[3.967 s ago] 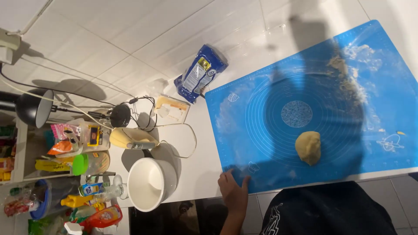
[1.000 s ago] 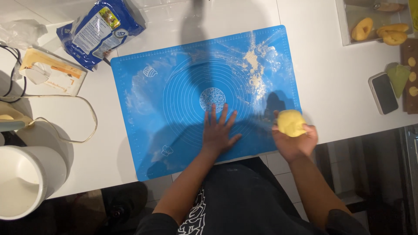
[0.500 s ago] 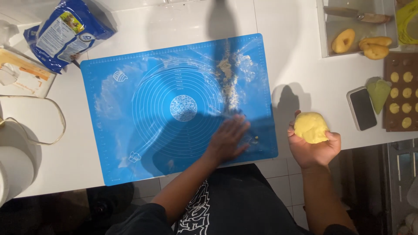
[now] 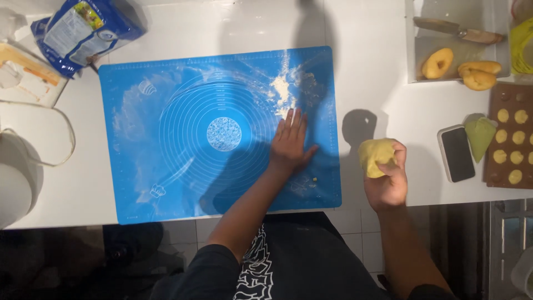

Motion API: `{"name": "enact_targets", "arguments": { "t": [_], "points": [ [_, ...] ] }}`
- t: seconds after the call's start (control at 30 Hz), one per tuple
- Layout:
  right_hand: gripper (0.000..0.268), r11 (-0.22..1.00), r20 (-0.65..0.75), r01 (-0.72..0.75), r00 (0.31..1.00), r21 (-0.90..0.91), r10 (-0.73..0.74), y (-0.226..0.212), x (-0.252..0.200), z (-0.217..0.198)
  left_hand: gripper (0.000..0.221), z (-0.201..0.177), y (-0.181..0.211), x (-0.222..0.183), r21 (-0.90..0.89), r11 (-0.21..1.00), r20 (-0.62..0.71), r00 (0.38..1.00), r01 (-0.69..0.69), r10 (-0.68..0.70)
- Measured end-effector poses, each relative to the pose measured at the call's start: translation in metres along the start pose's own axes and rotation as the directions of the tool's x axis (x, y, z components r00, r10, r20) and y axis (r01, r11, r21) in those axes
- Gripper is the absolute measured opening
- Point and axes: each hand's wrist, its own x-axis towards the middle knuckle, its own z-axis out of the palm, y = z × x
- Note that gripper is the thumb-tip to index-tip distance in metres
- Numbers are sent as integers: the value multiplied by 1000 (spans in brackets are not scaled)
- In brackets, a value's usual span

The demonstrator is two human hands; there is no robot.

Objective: Kneading and rolling a small piece of dough on a silicone mat

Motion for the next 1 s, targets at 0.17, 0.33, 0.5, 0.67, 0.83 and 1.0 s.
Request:
{"name": "enact_targets", "arguments": {
  "t": [0.17,0.33,0.5,0.67,0.83,1.0],
  "points": [
    [61,715,250,429,903,-552,-349,-2,-26,112,70,-40,0,-61,-246,969,199,976,-40,90],
    [85,69,683,827,505,-558,-527,87,-17,178,46,-102,-52,-118,-186,969,164,977,164,-134],
    [95,-209,949,935,306,-285,76,173,-8,184,30,-197,-103,-150,0,868,131,860,497,-493],
    [45,-182,959,961,164,-208,-230,119,-10,215,23,-230,-135,-180,22,745,-20,745,667,-667],
    [41,-65,803,856,452,-513,-388,114,71,183,23,-231,-152,-170,-126,727,23,735,675,-678],
    [86,-284,553,569,821,-771,143,124,96,169,21,-219,-181,-154,-215,793,67,818,571,-571]
  ]
}}
